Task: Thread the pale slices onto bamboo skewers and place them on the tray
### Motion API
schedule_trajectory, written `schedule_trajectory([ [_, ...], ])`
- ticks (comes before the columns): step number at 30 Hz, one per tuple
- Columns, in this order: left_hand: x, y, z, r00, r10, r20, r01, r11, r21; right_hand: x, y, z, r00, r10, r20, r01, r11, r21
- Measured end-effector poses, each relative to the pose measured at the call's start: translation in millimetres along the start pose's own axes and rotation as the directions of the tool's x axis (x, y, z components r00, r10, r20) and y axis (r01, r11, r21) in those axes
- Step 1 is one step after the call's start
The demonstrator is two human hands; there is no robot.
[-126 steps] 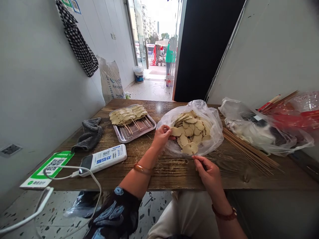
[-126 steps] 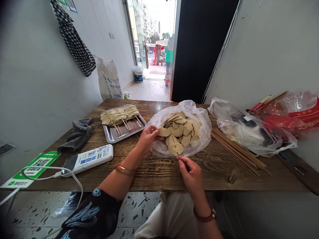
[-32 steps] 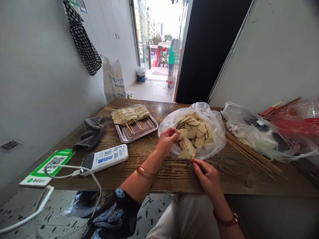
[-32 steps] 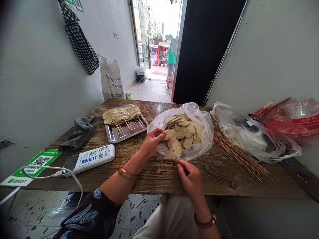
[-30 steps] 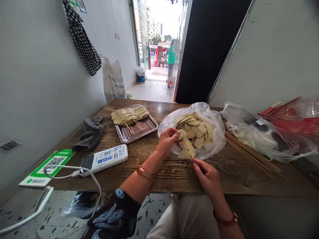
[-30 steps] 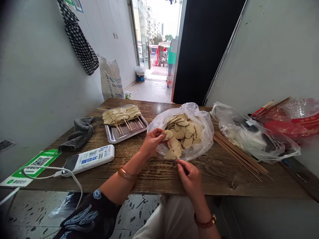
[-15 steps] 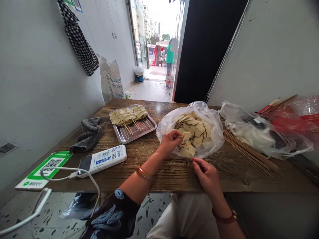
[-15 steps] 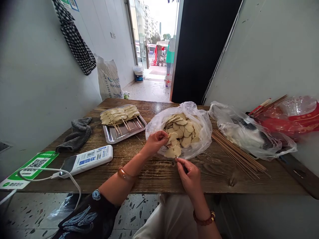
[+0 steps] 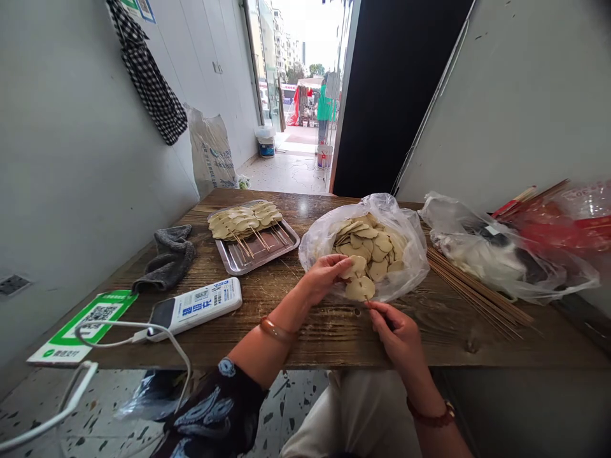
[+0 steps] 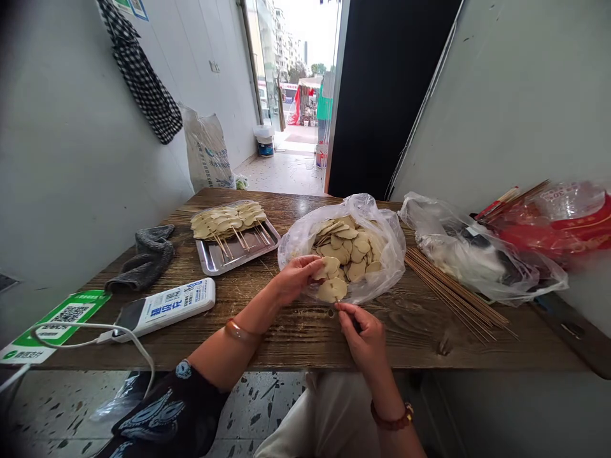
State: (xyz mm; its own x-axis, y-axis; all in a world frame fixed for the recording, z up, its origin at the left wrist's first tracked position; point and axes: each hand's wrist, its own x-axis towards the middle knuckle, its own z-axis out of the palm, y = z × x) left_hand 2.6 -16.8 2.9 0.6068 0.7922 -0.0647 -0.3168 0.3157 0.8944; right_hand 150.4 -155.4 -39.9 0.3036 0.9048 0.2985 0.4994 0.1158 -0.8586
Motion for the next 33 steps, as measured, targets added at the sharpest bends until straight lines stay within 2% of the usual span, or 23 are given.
schedule_trajectory([
  [3,-0.5,-0.3,0.2,1.0,0.002,0.014,-0.003,1.0,0.024,0.5,-0.1,0.7,1.0,-0.013,0.014,0.013,1.0,-0.004],
  [10,3.6,0.4,-6.6,0.991,0.061,-0.119,-0.062,0.998,-0.004,1.2,1.8,3.3,0.997,-0.054,0.048,0.054,0.999,0.003],
  [15,3.0,1.7,-6.8,0.991,0.084,-0.107,-0.075,0.994,0.084,0.8,1.1,3.6,0.997,-0.072,0.018,0.071,0.997,0.011],
  [23,3.5,-2.4,-4.7,0.989,0.092,-0.112,-0.077,0.988,0.13,0.1,-0.7,3.7,0.994,-0.107,-0.014,0.107,0.994,-0.013],
  [33,0.9,-1.8,-2.1,0.989,-0.02,-0.148,0.04,0.99,0.134,0.5,-2.1,4.8,0.989,-0.144,-0.034,0.141,0.988,-0.065],
])
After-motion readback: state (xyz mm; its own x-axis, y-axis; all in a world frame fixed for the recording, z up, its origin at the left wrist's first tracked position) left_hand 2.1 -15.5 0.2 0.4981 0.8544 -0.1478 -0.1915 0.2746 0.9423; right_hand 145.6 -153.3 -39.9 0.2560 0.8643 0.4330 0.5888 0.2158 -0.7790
